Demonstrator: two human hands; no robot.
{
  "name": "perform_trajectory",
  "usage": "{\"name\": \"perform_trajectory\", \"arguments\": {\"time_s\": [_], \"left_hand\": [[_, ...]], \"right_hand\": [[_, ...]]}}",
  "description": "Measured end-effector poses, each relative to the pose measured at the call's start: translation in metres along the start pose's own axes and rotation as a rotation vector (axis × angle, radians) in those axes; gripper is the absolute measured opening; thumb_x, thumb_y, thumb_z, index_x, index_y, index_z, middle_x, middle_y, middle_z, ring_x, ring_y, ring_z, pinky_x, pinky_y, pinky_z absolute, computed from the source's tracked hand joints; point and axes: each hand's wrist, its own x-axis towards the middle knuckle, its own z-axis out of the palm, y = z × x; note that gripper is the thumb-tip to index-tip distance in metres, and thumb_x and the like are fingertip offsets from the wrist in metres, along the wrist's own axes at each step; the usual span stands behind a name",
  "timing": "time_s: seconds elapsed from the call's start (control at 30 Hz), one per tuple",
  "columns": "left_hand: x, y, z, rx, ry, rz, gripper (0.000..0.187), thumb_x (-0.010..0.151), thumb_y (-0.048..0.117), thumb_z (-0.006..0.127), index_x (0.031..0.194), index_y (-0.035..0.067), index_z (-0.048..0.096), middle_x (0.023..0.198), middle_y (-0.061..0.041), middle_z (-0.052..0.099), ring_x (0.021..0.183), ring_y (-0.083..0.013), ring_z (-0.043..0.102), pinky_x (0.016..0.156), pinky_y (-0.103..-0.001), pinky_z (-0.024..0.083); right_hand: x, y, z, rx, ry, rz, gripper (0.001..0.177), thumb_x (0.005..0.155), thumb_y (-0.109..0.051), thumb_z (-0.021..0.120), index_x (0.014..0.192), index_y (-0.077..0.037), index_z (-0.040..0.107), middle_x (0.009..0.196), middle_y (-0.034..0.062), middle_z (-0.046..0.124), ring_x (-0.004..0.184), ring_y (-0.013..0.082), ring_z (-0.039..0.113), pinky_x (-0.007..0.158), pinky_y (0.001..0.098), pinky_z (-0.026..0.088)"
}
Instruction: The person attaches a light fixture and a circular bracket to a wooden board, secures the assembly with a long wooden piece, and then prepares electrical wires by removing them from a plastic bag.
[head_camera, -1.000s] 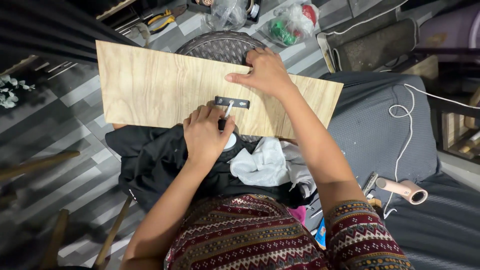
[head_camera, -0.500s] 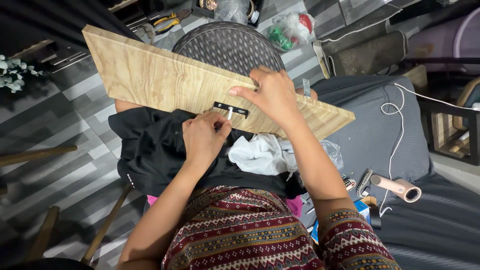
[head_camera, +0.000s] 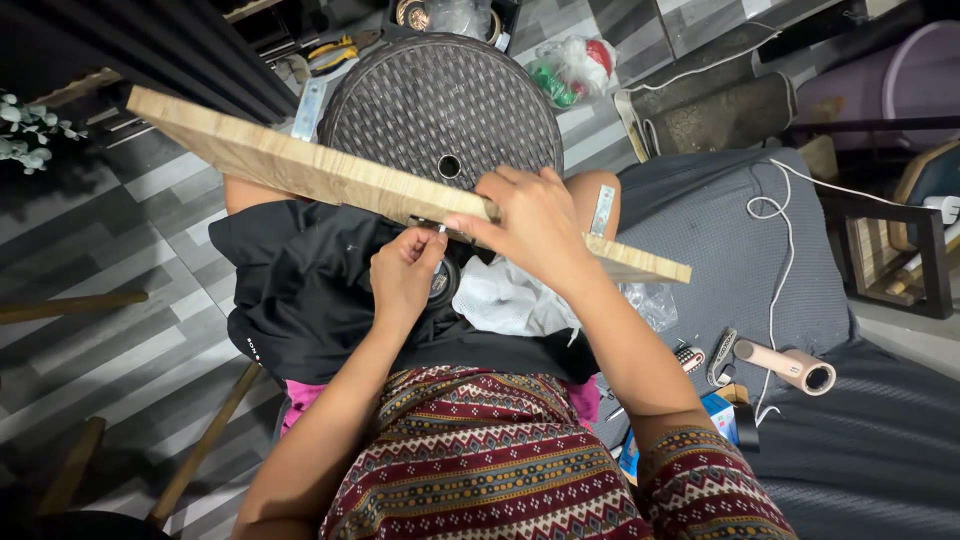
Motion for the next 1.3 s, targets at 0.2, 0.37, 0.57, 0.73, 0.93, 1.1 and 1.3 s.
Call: {"name": "perform_trajectory", "arguments": {"time_s": [0.2, 0.37, 0.57, 0.73, 0.93, 1.1, 1.3], "left_hand": [[-0.004, -0.012, 0.003, -0.084, 0.004, 0.058, 0.028, 0.093, 0.029, 0.072, 0.096, 0.001, 0.076, 0.076, -0.005, 0.076, 0.07, -0.01, 0.07, 0.067, -0.026, 0.053], [-0.013, -0.017, -0.009, 0.188, 0.064, 0.373, 0.026, 0.09, 0.026, 0.075, 0.094, 0.0, 0.076, 0.088, -0.014, 0.075, 0.081, -0.0294, 0.07, 0.075, -0.039, 0.049], [-0.01, -0.041, -0.004, 0.338, 0.017, 0.246, 0.027, 0.09, 0.029, 0.075, 0.091, 0.002, 0.077, 0.091, -0.014, 0.075, 0.099, -0.0328, 0.068, 0.088, -0.044, 0.042], [-0.008, -0.035, -0.007, 0.071, -0.043, 0.107, 0.033, 0.087, 0.032, 0.074, 0.103, 0.003, 0.073, 0.106, -0.013, 0.072, 0.103, -0.0297, 0.064, 0.09, -0.043, 0.049], [-0.018, -0.018, -0.02, 0.337, 0.029, 0.323, 0.031, 0.088, 0.027, 0.076, 0.1, -0.001, 0.075, 0.118, -0.019, 0.062, 0.109, -0.0388, 0.055, 0.093, -0.046, 0.046], [-0.007, -0.015, -0.01, 0.07, -0.015, 0.145, 0.023, 0.088, 0.025, 0.077, 0.092, 0.002, 0.073, 0.114, -0.013, 0.066, 0.106, -0.029, 0.066, 0.093, -0.034, 0.049], [-0.005, -0.036, -0.003, -0.165, -0.082, 0.15, 0.026, 0.096, 0.017, 0.075, 0.117, 0.003, 0.069, 0.124, -0.01, 0.067, 0.116, -0.0218, 0.065, 0.103, -0.031, 0.048]], "right_hand": [[-0.023, -0.004, -0.008, 0.138, -0.016, -0.037, 0.032, 0.079, -0.027, 0.082, 0.097, -0.004, 0.07, 0.089, 0.0101, 0.067, 0.084, 0.0334, 0.065, 0.076, 0.0451, 0.047], [-0.036, -0.008, -0.003, 0.193, 0.034, 0.032, 0.029, 0.081, -0.02, 0.083, 0.099, -0.002, 0.07, 0.094, 0.0115, 0.068, 0.089, 0.0343, 0.066, 0.078, 0.0441, 0.052], [-0.046, -0.015, 0.004, 0.19, 0.056, 0.034, 0.03, 0.08, -0.019, 0.083, 0.1, -0.001, 0.07, 0.096, 0.0097, 0.07, 0.087, 0.0315, 0.066, 0.077, 0.0416, 0.053], [-0.046, -0.014, 0.003, 0.182, 0.065, 0.026, 0.031, 0.08, -0.02, 0.084, 0.101, -0.001, 0.07, 0.099, 0.0094, 0.071, 0.087, 0.0307, 0.066, 0.076, 0.0403, 0.054], [-0.039, -0.007, 0.002, 0.187, 0.051, 0.04, 0.03, 0.081, -0.019, 0.084, 0.101, -0.001, 0.071, 0.097, 0.0089, 0.071, 0.087, 0.0302, 0.066, 0.076, 0.0399, 0.053], [-0.035, -0.004, 0.001, 0.175, 0.066, 0.023, 0.03, 0.08, -0.019, 0.085, 0.1, -0.001, 0.072, 0.096, 0.0092, 0.071, 0.087, 0.0306, 0.066, 0.077, 0.0409, 0.053], [-0.03, 0.004, 0.0, 0.209, 0.083, 0.007, 0.032, 0.08, -0.021, 0.087, 0.099, 0.0, 0.072, 0.093, 0.0116, 0.071, 0.088, 0.0324, 0.067, 0.076, 0.0413, 0.052]]}}
